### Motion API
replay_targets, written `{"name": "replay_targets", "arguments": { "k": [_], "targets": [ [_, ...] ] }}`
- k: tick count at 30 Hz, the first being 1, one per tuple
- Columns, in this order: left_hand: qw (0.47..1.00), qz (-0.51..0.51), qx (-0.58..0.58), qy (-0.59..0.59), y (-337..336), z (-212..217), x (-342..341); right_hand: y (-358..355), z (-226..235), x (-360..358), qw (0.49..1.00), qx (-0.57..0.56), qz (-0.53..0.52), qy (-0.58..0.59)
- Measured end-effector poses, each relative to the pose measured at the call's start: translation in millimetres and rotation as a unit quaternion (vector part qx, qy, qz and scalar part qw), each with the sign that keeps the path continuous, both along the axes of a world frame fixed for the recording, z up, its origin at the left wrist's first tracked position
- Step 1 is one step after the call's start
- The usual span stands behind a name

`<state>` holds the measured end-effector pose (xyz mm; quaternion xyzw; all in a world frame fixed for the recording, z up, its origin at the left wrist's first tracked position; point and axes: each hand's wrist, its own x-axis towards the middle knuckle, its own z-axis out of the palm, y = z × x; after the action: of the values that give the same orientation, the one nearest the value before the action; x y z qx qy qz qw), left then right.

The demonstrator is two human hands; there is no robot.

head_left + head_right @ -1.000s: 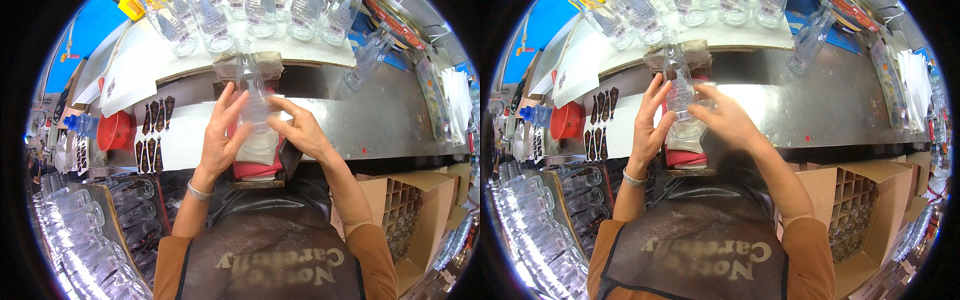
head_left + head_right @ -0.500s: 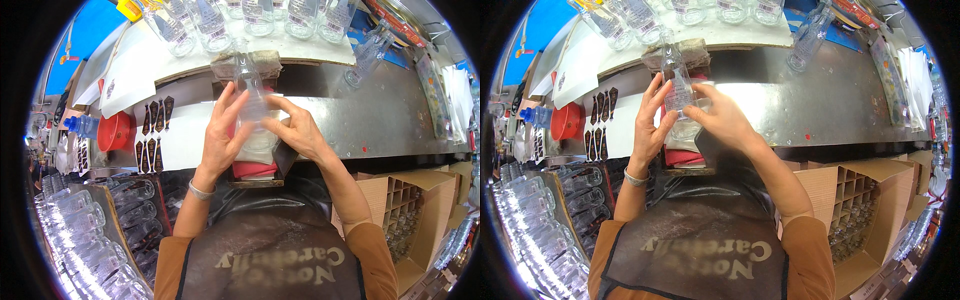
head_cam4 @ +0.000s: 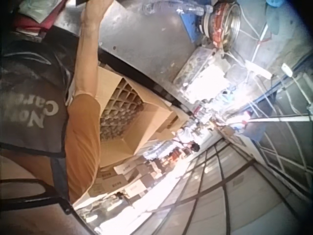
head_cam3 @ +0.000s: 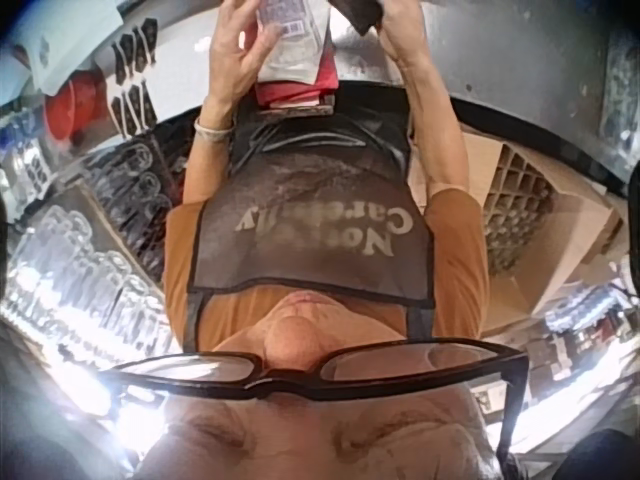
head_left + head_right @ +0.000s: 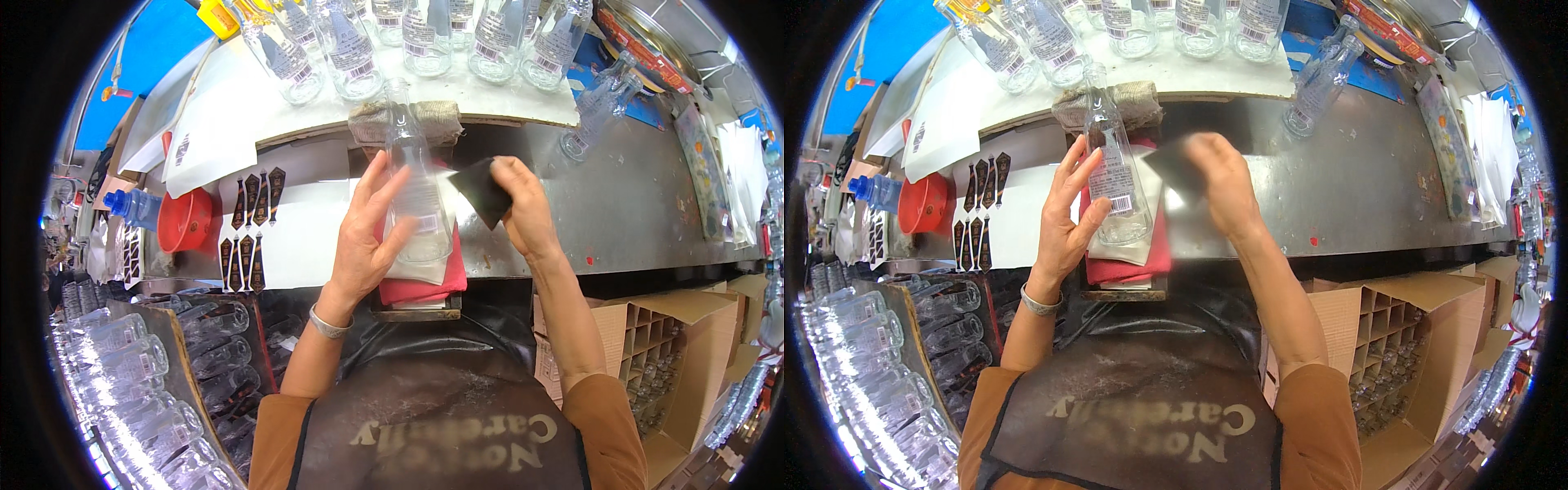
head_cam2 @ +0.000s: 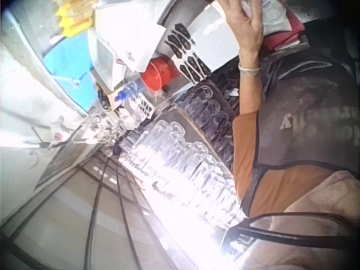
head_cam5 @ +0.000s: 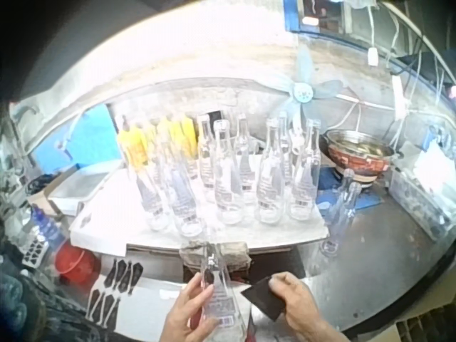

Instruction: The person repeatedly picks clear plastic bottles from a table, applies a rectangular label to each bottle using a small black card to smooth it, and places the labeled bottles into a cardboard box. The person also briefly handles a group of unlabeled bottles on the floor before returning to the labeling station.

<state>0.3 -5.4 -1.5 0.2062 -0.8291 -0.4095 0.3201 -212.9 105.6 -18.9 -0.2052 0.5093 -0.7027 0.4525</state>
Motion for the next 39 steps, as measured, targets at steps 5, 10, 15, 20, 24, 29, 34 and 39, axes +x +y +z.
{"name": "replay_targets", "arguments": {
  "k": [5, 10, 15, 20, 24, 29, 34, 39],
  "targets": [
    [1.0, -0.002, 0.015, 0.0, 1, 2, 0, -17, 48, 3, 0.881, -0.021, 0.054, 0.47],
    [1.0, 0.004, 0.019, 0.004, 3, 2, 1, -30, 81, 6, 0.811, -0.088, 0.105, 0.569],
    [0.998, -0.001, 0.069, 0.008, 16, -4, 16, -58, 99, 7, 0.708, -0.089, -0.018, 0.7],
    [0.994, 0.037, 0.106, -0.019, 32, -6, 14, -73, 104, 32, 0.625, -0.116, 0.089, 0.767],
    [0.994, 0.056, 0.092, -0.024, 34, -16, 18, -58, 111, 46, 0.612, -0.128, 0.167, 0.763],
    [0.998, 0.024, 0.043, -0.031, 30, -10, 18, -74, 103, 27, 0.618, -0.094, 0.045, 0.779],
    [0.999, -0.017, 0.03, -0.035, 24, -5, 27, -18, 90, 60, 0.647, -0.202, 0.226, 0.699],
    [0.997, -0.037, -0.004, -0.061, 28, -5, 36, -56, 87, 5, 0.749, -0.097, -0.012, 0.656]
  ]
}}
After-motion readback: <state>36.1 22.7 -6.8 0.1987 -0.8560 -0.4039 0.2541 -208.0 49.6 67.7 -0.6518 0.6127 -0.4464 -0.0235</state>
